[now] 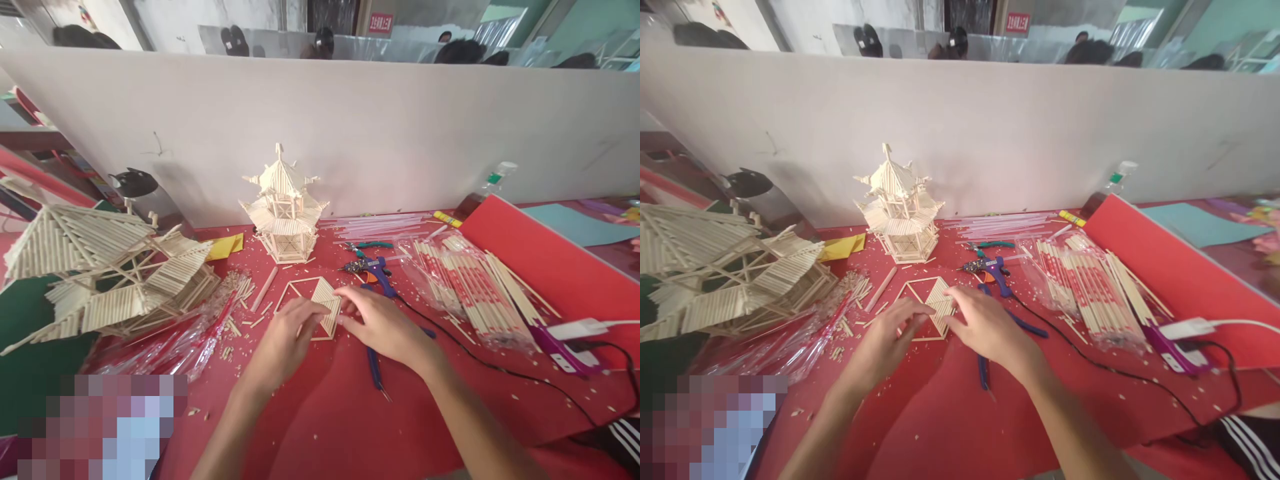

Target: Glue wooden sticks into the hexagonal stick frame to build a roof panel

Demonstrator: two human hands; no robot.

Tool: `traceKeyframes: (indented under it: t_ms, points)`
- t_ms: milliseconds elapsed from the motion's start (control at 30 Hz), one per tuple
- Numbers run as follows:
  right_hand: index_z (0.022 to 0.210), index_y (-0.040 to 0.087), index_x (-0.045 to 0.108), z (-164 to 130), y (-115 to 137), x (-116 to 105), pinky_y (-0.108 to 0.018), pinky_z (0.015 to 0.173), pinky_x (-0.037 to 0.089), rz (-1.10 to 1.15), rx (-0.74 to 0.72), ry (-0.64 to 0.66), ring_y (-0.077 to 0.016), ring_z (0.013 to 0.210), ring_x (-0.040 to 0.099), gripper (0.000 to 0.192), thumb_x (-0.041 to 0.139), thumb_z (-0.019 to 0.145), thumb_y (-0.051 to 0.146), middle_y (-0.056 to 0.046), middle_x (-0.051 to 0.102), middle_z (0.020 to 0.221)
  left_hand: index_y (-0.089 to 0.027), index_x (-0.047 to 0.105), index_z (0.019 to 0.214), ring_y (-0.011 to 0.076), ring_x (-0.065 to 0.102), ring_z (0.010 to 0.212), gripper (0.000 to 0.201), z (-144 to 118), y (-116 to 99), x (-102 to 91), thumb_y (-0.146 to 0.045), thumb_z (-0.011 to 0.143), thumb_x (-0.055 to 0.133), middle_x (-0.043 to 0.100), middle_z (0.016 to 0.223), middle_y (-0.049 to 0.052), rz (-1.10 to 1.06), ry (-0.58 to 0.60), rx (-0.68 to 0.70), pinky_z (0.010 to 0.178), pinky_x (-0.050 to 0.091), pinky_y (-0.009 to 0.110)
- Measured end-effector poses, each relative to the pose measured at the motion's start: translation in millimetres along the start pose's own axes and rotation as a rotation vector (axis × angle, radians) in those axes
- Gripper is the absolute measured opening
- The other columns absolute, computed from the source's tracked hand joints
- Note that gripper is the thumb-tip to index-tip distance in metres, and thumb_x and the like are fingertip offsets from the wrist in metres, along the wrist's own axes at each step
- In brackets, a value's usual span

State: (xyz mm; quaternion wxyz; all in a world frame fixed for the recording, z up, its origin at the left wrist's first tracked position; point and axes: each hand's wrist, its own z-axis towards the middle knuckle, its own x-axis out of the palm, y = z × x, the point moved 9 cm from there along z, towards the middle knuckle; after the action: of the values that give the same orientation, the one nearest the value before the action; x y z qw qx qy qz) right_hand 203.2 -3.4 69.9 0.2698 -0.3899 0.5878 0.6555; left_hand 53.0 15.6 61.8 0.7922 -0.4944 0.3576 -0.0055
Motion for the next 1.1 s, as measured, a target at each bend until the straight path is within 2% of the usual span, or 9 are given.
traceKeyframes:
  t_ms: [67,133,200,267,467,633,867,967,1100]
  points:
    - [0.133,0.027,0.063,7,14,9,-0.032,0.087,0.054,0.201,-0.050,0.040,-0.0201,0.097,0.072,0.035,0.064,0.098,0.032,-0.005,0.075,0.118,-0.022,0.070,0.103,0.0175,0.067,0.091,0.016,5,12,-17.1,-0.028,0.102,0.055,0.072,0.097,0.004,-0.109,-0.128,-0.088,0.085,0.053,0.030]
    - [0.125,0.025,0.068,13,20,18,-0.028,0.078,0.054,0.342,-0.057,0.040,-0.0172,0.083,0.072,0.029,0.066,0.097,0.030,-0.003,0.078,0.110,-0.020,0.070,0.098,0.0172,0.068,0.087,0.013,5,23,-25.6,-0.031,0.098,0.063,0.072,0.092,0.003,-0.246,-0.228,-0.130,0.082,0.055,0.029]
    - [0.111,0.023,0.073,18,22,23,-0.026,0.075,0.053,0.429,-0.066,-0.012,-0.0165,0.081,0.072,0.017,0.065,0.098,0.030,-0.002,0.078,0.104,-0.020,0.070,0.092,0.0171,0.068,0.085,0.014,2,32,-27.9,-0.034,0.094,0.069,0.072,0.089,0.003,-0.347,-0.290,-0.126,0.080,0.055,0.028]
    - [0.101,0.022,0.074,21,22,24,-0.026,0.075,0.052,0.466,-0.085,-0.079,-0.0171,0.084,0.072,0.014,0.063,0.100,0.031,-0.002,0.079,0.099,-0.020,0.071,0.089,0.0172,0.068,0.083,0.017,-2,40,-26.6,-0.036,0.092,0.072,0.072,0.087,0.003,-0.368,-0.309,-0.126,0.078,0.055,0.029]
    - [0.101,0.024,0.072,17,16,23,-0.025,0.071,0.051,0.454,-0.136,-0.193,-0.0170,0.083,0.072,0.012,0.061,0.102,0.031,-0.002,0.077,0.095,-0.021,0.074,0.089,0.0187,0.067,0.081,0.018,-8,52,-23.6,-0.039,0.093,0.071,0.073,0.086,0.004,-0.226,-0.282,-0.167,0.075,0.053,0.030]
    - [0.098,0.024,0.070,16,18,24,-0.029,0.076,0.052,0.372,-0.197,-0.230,-0.0192,0.085,0.070,0.013,0.058,0.103,0.028,-0.004,0.075,0.093,-0.022,0.075,0.090,0.0177,0.067,0.080,0.016,-5,48,-23.3,-0.035,0.096,0.067,0.074,0.086,0.003,-0.113,-0.254,-0.147,0.075,0.052,0.029]
    - [0.100,0.024,0.070,17,14,28,-0.031,0.078,0.050,0.262,-0.199,-0.267,-0.0210,0.088,0.069,0.012,0.058,0.103,0.023,-0.005,0.075,0.094,-0.023,0.073,0.092,0.0176,0.067,0.080,0.016,-5,40,-17.7,-0.032,0.100,0.063,0.072,0.088,0.003,0.035,-0.214,-0.094,0.075,0.053,0.028]
    - [0.098,0.024,0.070,18,12,31,-0.031,0.077,0.049,0.212,-0.187,-0.258,-0.0208,0.087,0.068,0.014,0.057,0.103,0.022,-0.004,0.075,0.092,-0.024,0.072,0.100,0.0181,0.068,0.086,0.014,-5,38,-12.1,-0.028,0.102,0.058,0.072,0.093,0.004,0.094,-0.191,-0.050,0.078,0.053,0.028]
    - [0.094,0.022,0.069,22,9,34,-0.030,0.077,0.049,0.185,-0.169,-0.262,-0.0203,0.086,0.068,0.014,0.058,0.102,0.018,-0.004,0.074,0.090,-0.028,0.068,0.115,0.0186,0.068,0.092,0.024,-7,37,-1.2,-0.018,0.105,0.048,0.070,0.104,0.006,0.212,-0.137,-0.011,0.080,0.053,0.028]
